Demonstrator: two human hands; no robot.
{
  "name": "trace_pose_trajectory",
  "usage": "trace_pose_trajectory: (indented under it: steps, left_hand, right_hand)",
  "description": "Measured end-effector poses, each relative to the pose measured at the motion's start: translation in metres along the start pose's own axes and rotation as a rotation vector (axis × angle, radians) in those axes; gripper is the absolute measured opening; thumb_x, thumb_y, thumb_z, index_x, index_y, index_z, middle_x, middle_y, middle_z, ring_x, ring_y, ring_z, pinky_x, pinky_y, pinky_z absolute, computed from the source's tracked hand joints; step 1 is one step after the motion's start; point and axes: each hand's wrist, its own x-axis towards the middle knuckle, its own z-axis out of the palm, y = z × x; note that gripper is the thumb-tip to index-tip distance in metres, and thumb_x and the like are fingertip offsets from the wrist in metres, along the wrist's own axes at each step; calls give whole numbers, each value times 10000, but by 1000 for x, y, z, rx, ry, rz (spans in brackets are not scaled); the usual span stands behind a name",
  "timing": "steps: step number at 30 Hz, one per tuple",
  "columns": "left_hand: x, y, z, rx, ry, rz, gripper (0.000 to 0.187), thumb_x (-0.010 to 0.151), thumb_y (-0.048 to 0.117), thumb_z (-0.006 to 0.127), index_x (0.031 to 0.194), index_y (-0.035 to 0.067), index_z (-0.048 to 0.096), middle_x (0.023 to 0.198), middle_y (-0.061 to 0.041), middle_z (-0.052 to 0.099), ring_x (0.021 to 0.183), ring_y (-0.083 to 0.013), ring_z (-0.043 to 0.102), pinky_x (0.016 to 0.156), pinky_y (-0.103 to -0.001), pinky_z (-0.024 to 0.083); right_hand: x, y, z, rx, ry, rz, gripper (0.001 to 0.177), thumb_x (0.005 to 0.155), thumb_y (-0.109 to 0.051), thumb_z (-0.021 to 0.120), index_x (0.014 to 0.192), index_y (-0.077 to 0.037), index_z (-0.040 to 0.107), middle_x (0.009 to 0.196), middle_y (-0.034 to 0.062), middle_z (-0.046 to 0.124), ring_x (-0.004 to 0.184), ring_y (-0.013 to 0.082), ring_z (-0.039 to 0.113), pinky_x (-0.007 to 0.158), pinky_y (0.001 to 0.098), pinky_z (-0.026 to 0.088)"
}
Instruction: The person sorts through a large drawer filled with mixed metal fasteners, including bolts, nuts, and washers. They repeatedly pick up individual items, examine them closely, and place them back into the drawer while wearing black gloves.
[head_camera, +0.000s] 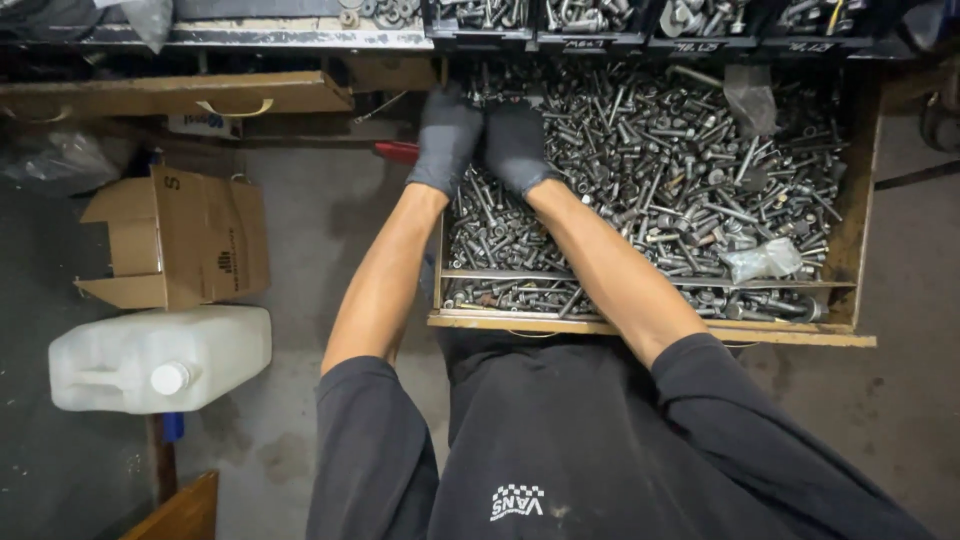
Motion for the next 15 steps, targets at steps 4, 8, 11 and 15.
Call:
trace_pose_trajectory:
  steps: [4,8,11,15]
  left_hand:
    - [-7,5,15,-29,17,10,10,631,251,699,626,244,703,567,36,612,752,-271,608,735,-430,428]
    - [-1,2,-5,-15,41,-20,45,609,216,715,649,213,735,603,-9,665,695,-291,618,641,-416,449]
    - [4,0,0,-78,47,-71,64,680,217,669,696,220,731,663,-10,680,682,-291,651,614,-416,452]
    - [-1,0,-15,-24,109,-10,56,617,248,700,613,198,723,568,-35,650,589,-290,612,629,-425,442]
  right_hand:
    - [-8,7,8,-18,86,-110,102,770,-221,678,761,-199,777,728,96,750,666,335,723,596,446,548]
    - [-5,-2,6,-17,68,-99,110,772,-240,670,744,-209,772,724,88,750,663,328,723,595,442,544]
    - [4,0,-1,-34,59,-60,127,774,-268,659,719,-225,765,717,76,749,658,317,723,593,436,537]
    - [-3,-3,9,-109,29,11,133,789,-302,646,719,-264,753,734,42,746,688,284,719,626,437,521]
